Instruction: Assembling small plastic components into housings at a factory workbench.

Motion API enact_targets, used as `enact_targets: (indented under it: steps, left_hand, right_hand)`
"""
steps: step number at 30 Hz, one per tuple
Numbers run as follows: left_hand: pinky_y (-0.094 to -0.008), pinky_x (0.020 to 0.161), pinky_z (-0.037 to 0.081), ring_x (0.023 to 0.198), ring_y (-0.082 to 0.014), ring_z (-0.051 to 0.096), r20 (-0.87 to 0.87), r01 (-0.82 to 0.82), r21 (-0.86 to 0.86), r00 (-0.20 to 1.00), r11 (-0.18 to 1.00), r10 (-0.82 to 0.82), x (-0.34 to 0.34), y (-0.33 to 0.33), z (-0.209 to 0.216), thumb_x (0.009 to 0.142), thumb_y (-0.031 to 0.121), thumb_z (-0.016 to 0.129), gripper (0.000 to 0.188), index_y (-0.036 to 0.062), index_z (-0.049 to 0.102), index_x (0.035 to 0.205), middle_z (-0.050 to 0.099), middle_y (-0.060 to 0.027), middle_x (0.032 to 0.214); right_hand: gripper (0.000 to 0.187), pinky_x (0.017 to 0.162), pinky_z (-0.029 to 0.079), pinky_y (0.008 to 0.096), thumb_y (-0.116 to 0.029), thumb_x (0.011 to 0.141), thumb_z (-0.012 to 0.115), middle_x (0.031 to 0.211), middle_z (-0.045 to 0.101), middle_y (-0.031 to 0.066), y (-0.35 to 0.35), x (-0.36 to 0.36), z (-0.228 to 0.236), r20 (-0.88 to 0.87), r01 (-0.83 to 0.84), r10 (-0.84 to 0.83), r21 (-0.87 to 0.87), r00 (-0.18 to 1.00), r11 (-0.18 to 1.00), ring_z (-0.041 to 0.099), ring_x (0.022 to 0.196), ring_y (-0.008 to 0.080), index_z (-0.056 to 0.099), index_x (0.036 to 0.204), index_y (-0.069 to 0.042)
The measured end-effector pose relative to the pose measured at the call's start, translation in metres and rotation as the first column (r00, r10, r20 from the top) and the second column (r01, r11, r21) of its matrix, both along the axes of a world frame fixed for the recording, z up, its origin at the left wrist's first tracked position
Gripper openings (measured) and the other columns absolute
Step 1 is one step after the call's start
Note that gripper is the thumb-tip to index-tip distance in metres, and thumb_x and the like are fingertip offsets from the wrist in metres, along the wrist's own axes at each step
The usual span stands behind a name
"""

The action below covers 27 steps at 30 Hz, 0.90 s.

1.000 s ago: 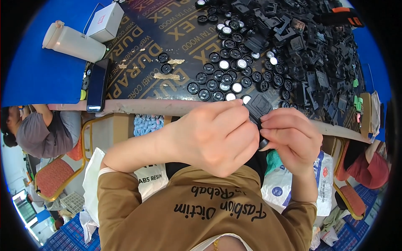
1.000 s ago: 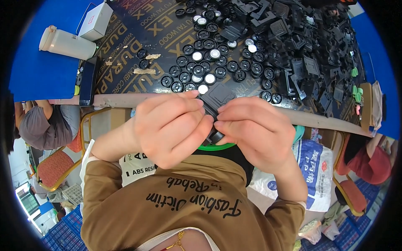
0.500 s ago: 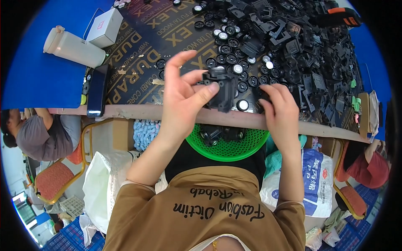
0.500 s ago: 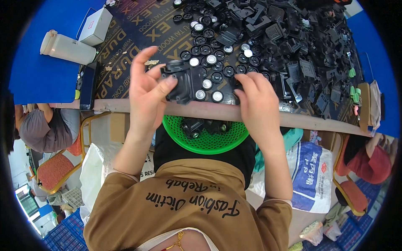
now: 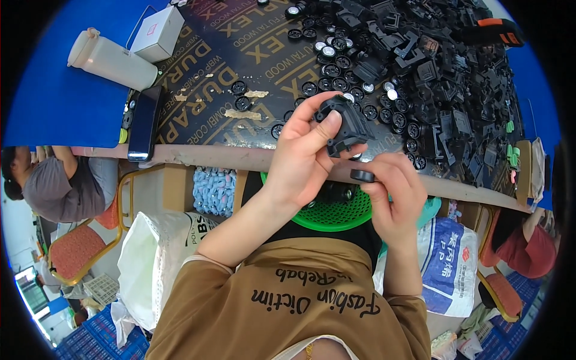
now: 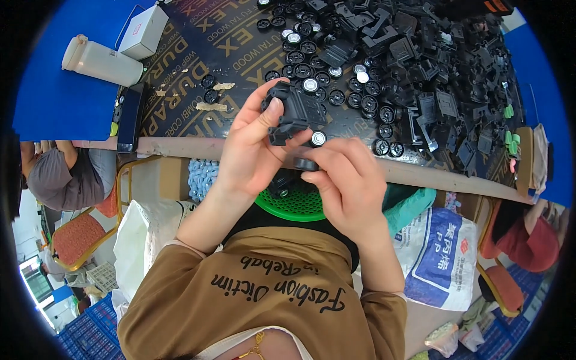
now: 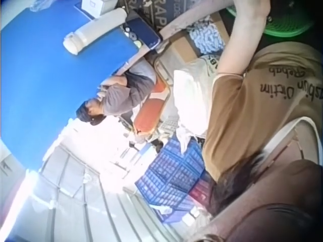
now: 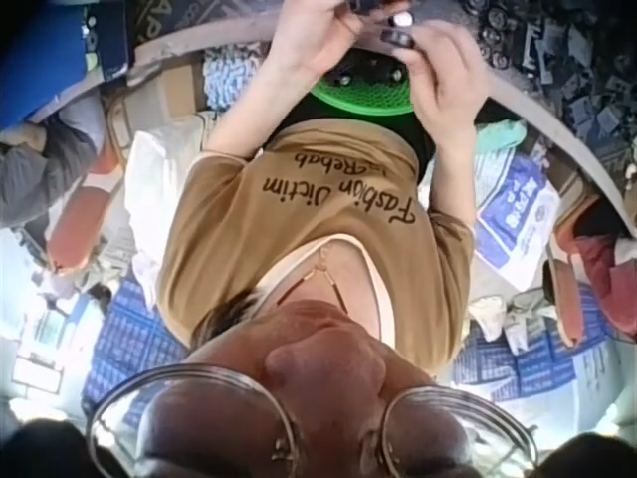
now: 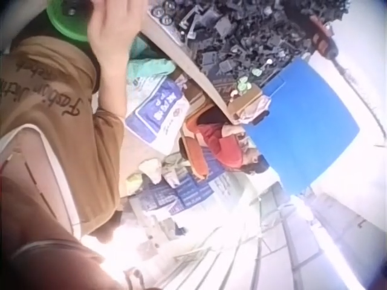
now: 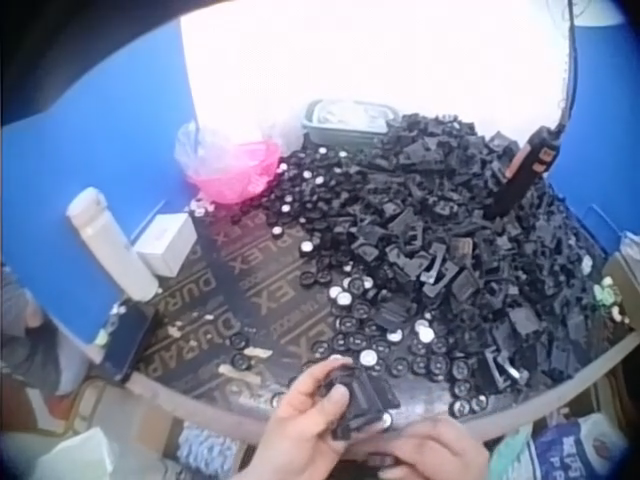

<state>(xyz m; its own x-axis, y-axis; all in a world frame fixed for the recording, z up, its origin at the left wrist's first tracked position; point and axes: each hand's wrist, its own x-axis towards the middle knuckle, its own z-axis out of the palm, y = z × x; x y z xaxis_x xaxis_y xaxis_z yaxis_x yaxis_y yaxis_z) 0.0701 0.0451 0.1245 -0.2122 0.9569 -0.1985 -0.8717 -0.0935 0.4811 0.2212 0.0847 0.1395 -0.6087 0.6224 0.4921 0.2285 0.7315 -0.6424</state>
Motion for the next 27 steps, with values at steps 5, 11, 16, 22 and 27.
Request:
enact_targets:
  steps: [5,11,16,22,27]
  left_hand:
    - [-0.0317,0.073,0.053,0.086,-0.0186,0.060,-0.105,-0.006,0.067,0.994,0.998,0.013,0.008,-0.003,-0.008,0.091,0.015,0.054,0.033,0.0088,0.044,0.121,0.057,-0.0073,0.102]
    - [-0.0225,0.073,0.049,0.085,-0.0097,0.055,-0.240,-0.154,0.106,0.955,0.982,0.175,0.018,-0.005,0.004,0.088,0.001,0.054,0.030,0.0046,0.045,0.116,0.053,-0.0031,0.098]
    - [-0.0216,0.074,0.048,0.085,-0.0083,0.054,-0.273,-0.121,0.195,0.946,0.973,0.172,0.021,-0.010,0.001,0.087,0.002,0.055,0.031,0.0039,0.043,0.116,0.051,-0.0043,0.099]
    - [-0.0217,0.075,0.047,0.086,-0.0080,0.052,-0.373,-0.126,0.196,0.908,0.972,0.193,0.026,-0.016,0.002,0.088,0.002,0.052,0.030,0.0040,0.042,0.116,0.051,-0.0050,0.100]
    - [-0.0222,0.078,0.045,0.090,-0.0083,0.051,-0.353,-0.130,0.209,0.914,0.969,0.199,0.029,-0.021,-0.002,0.088,0.000,0.051,0.030,0.0044,0.042,0.117,0.050,-0.0049,0.101]
  right_hand:
    - [0.022,0.063,0.047,0.0303,-0.003,0.068,0.070,0.083,0.061,0.0099,-0.004,-0.011,-0.010,-0.123,0.019,-0.026,-0.060,0.992,0.998,0.059,0.073,0.0238,0.066,0.089,-0.003]
    - [0.021,0.065,0.048,0.0312,0.000,0.067,0.070,0.082,0.063,0.0117,-0.009,-0.009,-0.015,-0.190,0.053,-0.056,-0.023,0.980,0.998,0.061,0.073,0.0257,0.064,0.087,0.000]
    - [0.021,0.067,0.049,0.0334,0.002,0.069,0.070,0.081,0.063,0.0128,-0.018,-0.011,-0.031,-0.412,0.057,-0.124,-0.171,0.903,0.984,0.062,0.072,0.0263,0.058,0.086,0.001]
    - [0.022,0.067,0.050,0.0318,0.001,0.073,0.069,0.082,0.063,0.0138,-0.021,-0.011,-0.038,-0.481,0.049,-0.088,-0.092,0.872,0.995,0.061,0.070,0.0260,0.055,0.089,0.000]
    - [0.034,0.053,0.044,0.0287,0.004,0.069,0.066,0.072,0.059,0.0105,-0.012,-0.013,-0.024,-0.337,0.108,-0.063,0.116,0.939,0.987,0.056,0.059,0.0217,0.060,0.102,0.002]
